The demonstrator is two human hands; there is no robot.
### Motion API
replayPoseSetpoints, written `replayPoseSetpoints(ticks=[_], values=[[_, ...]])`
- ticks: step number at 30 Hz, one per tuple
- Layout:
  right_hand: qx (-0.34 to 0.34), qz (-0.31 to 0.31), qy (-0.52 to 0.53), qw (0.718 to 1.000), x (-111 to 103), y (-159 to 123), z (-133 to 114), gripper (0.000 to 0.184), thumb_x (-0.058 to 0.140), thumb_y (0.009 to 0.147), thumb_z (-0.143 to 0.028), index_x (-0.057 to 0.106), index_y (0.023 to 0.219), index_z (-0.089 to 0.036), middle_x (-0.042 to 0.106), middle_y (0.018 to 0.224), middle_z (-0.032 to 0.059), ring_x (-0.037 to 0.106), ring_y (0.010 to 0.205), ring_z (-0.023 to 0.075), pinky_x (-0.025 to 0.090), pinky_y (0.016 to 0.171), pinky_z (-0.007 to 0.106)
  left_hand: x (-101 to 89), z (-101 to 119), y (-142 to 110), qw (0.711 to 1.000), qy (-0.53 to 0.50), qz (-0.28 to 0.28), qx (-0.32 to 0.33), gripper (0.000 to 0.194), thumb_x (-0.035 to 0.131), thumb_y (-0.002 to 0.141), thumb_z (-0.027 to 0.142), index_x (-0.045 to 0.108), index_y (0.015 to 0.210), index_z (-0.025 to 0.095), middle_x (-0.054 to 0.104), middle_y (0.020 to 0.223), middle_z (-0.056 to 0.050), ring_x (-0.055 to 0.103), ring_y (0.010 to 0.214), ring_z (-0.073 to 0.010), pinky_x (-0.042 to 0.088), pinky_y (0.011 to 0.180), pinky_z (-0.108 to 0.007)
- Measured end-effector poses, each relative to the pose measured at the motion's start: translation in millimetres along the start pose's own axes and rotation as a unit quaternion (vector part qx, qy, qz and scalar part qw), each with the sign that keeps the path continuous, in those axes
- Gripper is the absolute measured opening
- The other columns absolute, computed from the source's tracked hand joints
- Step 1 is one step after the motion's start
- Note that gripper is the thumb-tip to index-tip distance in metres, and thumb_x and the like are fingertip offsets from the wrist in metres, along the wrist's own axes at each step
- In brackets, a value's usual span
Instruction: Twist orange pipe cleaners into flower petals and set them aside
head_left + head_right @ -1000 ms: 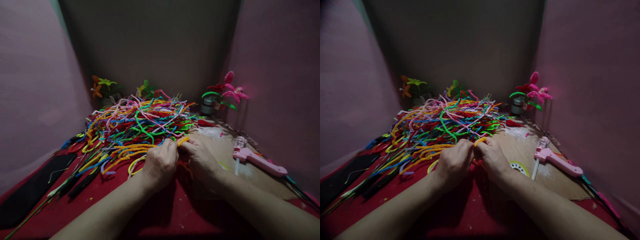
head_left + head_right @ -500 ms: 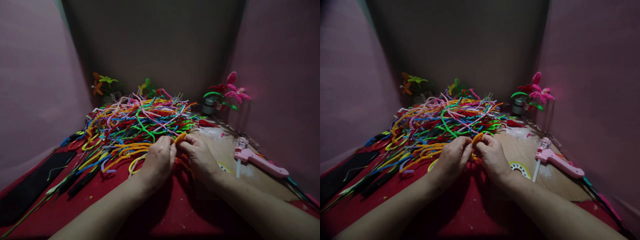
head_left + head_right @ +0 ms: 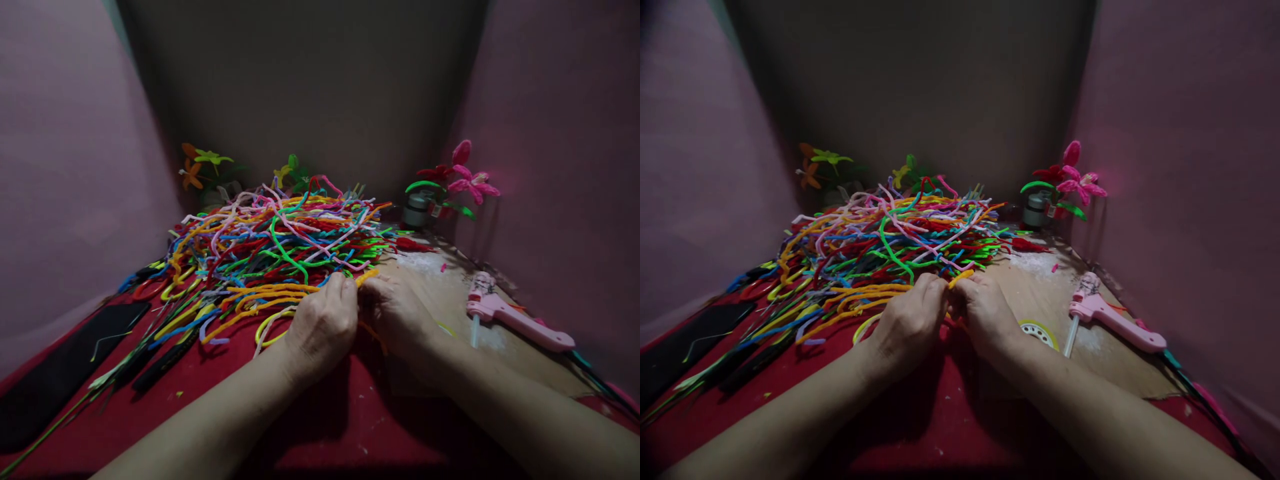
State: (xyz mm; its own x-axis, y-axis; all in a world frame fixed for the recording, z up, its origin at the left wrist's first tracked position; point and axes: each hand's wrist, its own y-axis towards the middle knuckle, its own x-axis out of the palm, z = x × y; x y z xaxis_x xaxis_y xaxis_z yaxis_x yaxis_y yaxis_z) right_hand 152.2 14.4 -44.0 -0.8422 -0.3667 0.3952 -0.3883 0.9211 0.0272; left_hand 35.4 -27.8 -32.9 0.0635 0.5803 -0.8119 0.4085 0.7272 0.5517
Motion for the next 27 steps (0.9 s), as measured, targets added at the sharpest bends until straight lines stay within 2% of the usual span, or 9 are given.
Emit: replayPoseSetpoints(ticks=[5, 8, 11, 14, 17, 20, 23, 25, 27], values=[[-0.027, 0.027, -0.095, 0.995, 2, -4, -8, 0.004, 0.046, 0.064, -0.015, 0.049, 0.063, -0.018, 0.045, 0.055, -0.0041, 0.037, 0.048, 0.0092, 0.029, 0.047, 0.023, 3.0, -1, 1, 0.993, -0.103, 0.015, -0.059, 0.020, 0.031, 0.088, 0.012, 0.050, 0.081, 0.015, 0.055, 0.077, -0.007, 0.053, 0.067, -0.0157, 0.044, 0.060, -0.026], [-0.082, 0.032, -0.189, 0.978, 1, -7, -10, 0.006, 0.046, 0.068, -0.017, 0.052, 0.070, -0.019, 0.050, 0.062, -0.0026, 0.042, 0.056, 0.0109, 0.033, 0.054, 0.024, -0.6, -4, 5, 0.966, -0.229, 0.010, -0.119, 0.016, 0.037, 0.085, 0.015, 0.050, 0.076, 0.016, 0.055, 0.072, -0.004, 0.051, 0.064, -0.0140, 0.043, 0.062, -0.026], [-0.140, 0.036, -0.260, 0.955, -1, -9, -10, 0.007, 0.045, 0.071, -0.017, 0.052, 0.072, -0.019, 0.050, 0.066, -0.0014, 0.042, 0.061, 0.0120, 0.034, 0.058, 0.025, -8.6, -8, 9, 0.904, -0.382, -0.033, -0.192, 0.016, 0.040, 0.083, 0.017, 0.049, 0.070, 0.017, 0.052, 0.062, 0.000, 0.047, 0.055, -0.0112, 0.039, 0.054, -0.023], [-0.190, 0.029, -0.329, 0.925, -2, -11, -9, 0.010, 0.044, 0.074, -0.017, 0.054, 0.077, -0.019, 0.051, 0.071, 0.0001, 0.043, 0.065, 0.0131, 0.035, 0.062, 0.026, -14.6, -11, 13, 0.811, -0.520, -0.086, -0.256, 0.016, 0.040, 0.082, 0.020, 0.048, 0.069, 0.017, 0.047, 0.054, 0.003, 0.042, 0.047, -0.0091, 0.034, 0.047, -0.020], [-0.185, 0.023, -0.301, 0.935, -1, -11, -9, 0.009, 0.046, 0.074, -0.018, 0.054, 0.078, -0.018, 0.053, 0.074, 0.0008, 0.045, 0.068, 0.0137, 0.036, 0.064, 0.027, -15.4, -12, 14, 0.757, -0.584, -0.098, -0.276, 0.014, 0.040, 0.082, 0.021, 0.048, 0.071, 0.016, 0.045, 0.051, 0.005, 0.040, 0.044, -0.0081, 0.033, 0.045, -0.020], [-0.117, -0.004, -0.169, 0.979, 1, -8, -8, 0.006, 0.046, 0.072, -0.017, 0.052, 0.075, -0.018, 0.052, 0.072, -0.0007, 0.046, 0.064, 0.0123, 0.037, 0.060, 0.025, -13.0, -11, 12, 0.813, -0.523, -0.047, -0.253, 0.015, 0.040, 0.083, 0.022, 0.047, 0.070, 0.017, 0.047, 0.055, 0.003, 0.042, 0.049, -0.0091, 0.035, 0.049, -0.021], [-0.082, -0.020, -0.083, 0.993, 2, -6, -5, 0.005, 0.046, 0.069, -0.014, 0.050, 0.071, -0.018, 0.048, 0.065, -0.0028, 0.042, 0.058, 0.0099, 0.035, 0.055, 0.023, -9.7, -7, 9, 0.885, -0.417, 0.002, -0.208, 0.015, 0.040, 0.083, 0.020, 0.048, 0.071, 0.017, 0.051, 0.064, 0.000, 0.046, 0.057, -0.0114, 0.037, 0.056, -0.024], [-0.064, -0.020, -0.064, 0.996, 2, -6, -4, 0.005, 0.045, 0.068, -0.013, 0.048, 0.069, -0.017, 0.045, 0.062, -0.0035, 0.040, 0.055, 0.0088, 0.034, 0.053, 0.023, -7.7, -6, 8, 0.900, -0.390, 0.017, -0.194, 0.013, 0.040, 0.082, 0.018, 0.048, 0.073, 0.017, 0.051, 0.067, -0.001, 0.046, 0.060, -0.0121, 0.036, 0.058, -0.025], [-0.051, -0.023, -0.088, 0.995, 1, -7, -7, 0.006, 0.044, 0.067, -0.012, 0.048, 0.069, -0.017, 0.044, 0.061, -0.0037, 0.038, 0.053, 0.0084, 0.032, 0.051, 0.022, -6.5, -6, 8, 0.876, -0.431, 0.001, -0.216, 0.013, 0.041, 0.082, 0.019, 0.047, 0.071, 0.017, 0.050, 0.063, 0.000, 0.045, 0.056, -0.0110, 0.035, 0.055, -0.024]])
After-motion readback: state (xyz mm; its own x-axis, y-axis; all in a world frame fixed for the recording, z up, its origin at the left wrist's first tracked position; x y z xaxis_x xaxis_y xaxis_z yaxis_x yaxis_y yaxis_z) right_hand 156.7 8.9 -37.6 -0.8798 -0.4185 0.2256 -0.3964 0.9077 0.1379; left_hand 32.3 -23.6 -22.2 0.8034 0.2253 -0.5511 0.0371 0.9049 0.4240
